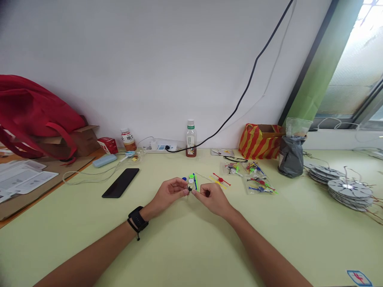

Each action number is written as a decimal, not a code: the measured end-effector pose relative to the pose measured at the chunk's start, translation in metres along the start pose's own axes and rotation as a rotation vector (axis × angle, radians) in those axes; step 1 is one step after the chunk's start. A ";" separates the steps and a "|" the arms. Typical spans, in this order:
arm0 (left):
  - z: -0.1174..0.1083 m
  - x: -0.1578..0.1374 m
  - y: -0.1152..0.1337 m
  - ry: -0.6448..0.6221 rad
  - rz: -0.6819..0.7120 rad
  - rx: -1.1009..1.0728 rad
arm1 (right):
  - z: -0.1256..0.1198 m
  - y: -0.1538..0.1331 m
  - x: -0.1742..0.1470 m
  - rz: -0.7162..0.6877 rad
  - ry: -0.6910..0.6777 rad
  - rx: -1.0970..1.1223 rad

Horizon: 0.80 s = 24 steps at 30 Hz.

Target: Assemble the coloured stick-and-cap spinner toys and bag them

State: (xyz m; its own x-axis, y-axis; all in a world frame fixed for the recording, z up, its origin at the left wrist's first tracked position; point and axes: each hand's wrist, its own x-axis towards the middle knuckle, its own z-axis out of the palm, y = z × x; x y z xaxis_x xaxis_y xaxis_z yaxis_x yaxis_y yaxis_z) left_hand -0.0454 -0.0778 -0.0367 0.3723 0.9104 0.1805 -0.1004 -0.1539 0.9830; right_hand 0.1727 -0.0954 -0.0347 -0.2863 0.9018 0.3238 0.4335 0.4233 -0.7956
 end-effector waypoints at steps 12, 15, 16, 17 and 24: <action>0.000 0.001 -0.002 -0.012 0.004 -0.017 | 0.000 0.001 -0.002 -0.076 0.050 0.006; -0.001 0.001 -0.002 -0.024 -0.005 -0.044 | -0.001 -0.001 -0.006 -0.132 0.086 -0.039; -0.001 0.001 -0.001 -0.024 -0.012 -0.049 | -0.001 -0.001 -0.007 -0.144 0.101 -0.059; -0.001 0.001 -0.001 -0.023 -0.018 -0.053 | -0.001 0.000 -0.007 -0.150 0.106 -0.075; -0.001 0.001 0.001 -0.015 -0.030 -0.042 | -0.003 0.001 -0.001 -0.059 -0.092 0.005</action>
State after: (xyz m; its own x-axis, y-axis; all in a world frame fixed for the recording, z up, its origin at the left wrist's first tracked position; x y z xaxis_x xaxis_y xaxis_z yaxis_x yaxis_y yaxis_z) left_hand -0.0463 -0.0764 -0.0361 0.3892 0.9086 0.1513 -0.1275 -0.1095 0.9858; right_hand 0.1758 -0.0957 -0.0344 -0.3885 0.8636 0.3215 0.4095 0.4743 -0.7793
